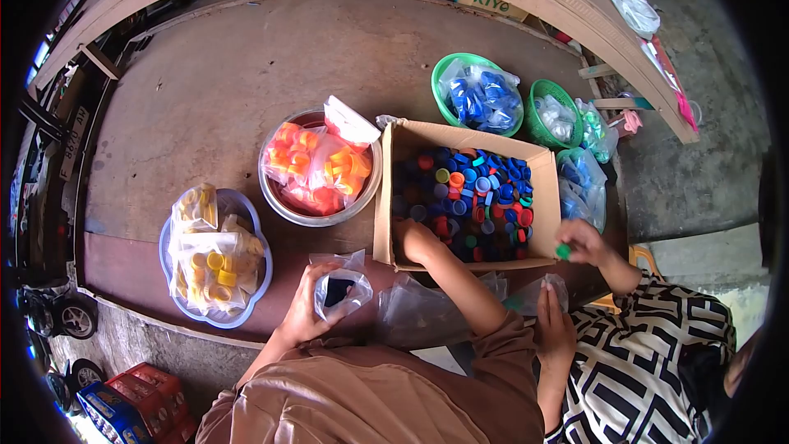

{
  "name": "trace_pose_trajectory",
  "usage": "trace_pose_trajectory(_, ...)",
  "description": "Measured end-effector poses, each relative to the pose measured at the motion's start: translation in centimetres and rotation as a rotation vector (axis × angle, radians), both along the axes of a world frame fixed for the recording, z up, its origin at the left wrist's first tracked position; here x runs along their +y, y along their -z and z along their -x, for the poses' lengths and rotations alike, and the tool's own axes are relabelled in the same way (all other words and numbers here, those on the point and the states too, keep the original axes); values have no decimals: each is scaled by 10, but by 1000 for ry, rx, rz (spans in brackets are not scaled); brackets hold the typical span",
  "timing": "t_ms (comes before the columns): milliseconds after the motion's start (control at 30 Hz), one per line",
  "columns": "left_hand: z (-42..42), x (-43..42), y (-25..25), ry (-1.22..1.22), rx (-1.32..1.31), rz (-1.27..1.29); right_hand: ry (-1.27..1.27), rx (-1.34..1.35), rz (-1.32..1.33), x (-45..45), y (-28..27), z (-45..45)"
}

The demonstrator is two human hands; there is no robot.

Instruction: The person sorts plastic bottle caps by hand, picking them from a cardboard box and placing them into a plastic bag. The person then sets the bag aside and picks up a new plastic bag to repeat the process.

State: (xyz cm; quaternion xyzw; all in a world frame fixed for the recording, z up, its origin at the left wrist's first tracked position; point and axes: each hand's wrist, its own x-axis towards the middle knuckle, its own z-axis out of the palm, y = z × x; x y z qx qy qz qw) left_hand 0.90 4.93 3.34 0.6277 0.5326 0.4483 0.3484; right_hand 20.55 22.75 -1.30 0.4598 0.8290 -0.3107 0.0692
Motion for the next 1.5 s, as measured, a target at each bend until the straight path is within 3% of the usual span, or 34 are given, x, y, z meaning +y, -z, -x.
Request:
trace_pose_trajectory(67, -1, -1, -2, 5, 1, -23, 20, 155, -7, 3, 2, -5)
trace_pose_trajectory(100, 0, -2, -4, 8, 3, -23, -15, 3, -93, 8, -4, -9)
trace_pose_trajectory(167, 0, -4, -7, 1, 5, -27, 264, 436, 4, 6, -24, -13)
trace_pose_trajectory(200, 1, -6, -6, -11, 8, -32, 423, 619, 288, 5, -32, -15)
trace_pose_trajectory(300, 4, -9, -3, -29, 23, -37, 553, 951, 563, -8, -51, -23)
trace_pose_trajectory(500, 0, -7, -12, -23, 20, -29, 543, 1048, 408, -28, -71, -33)
trace_pose_trajectory(567, 0, -9, -10, -9, 16, -25, 485, 898, 69, -25, -60, -43)
trace_pose_trajectory(633, 1, -11, -3, -4, 4, -22, 546, 477, -288, -20, -70, -66)
trace_pose_trajectory(700, 1, -12, 0, -5, 5, -19, 573, -35, -267, -8, -62, -100)
trace_pose_trajectory(767, 0, -10, -1, -14, 19, -16, 516, -267, -96, -2, -56, -109)
trace_pose_trajectory(1033, -4, -3, -5, 5, -8, 1, 229, -485, 9, 13, -15, -108)
trace_pose_trajectory(1133, -2, -3, -7, 1, 2, 6, 242, -342, 13, 15, -8, -113)
trace_pose_trajectory(1233, -2, -4, -6, 8, 6, 4, 276, -25, -4, 6, -12, -118)
trace_pose_trajectory(1333, -1, -4, -9, 12, 12, -16, 464, 406, 187, 7, -24, -116)
trace_pose_trajectory(1500, 2, -7, -9, 5, 27, -39, 526, 985, 487, -10, -67, -98)
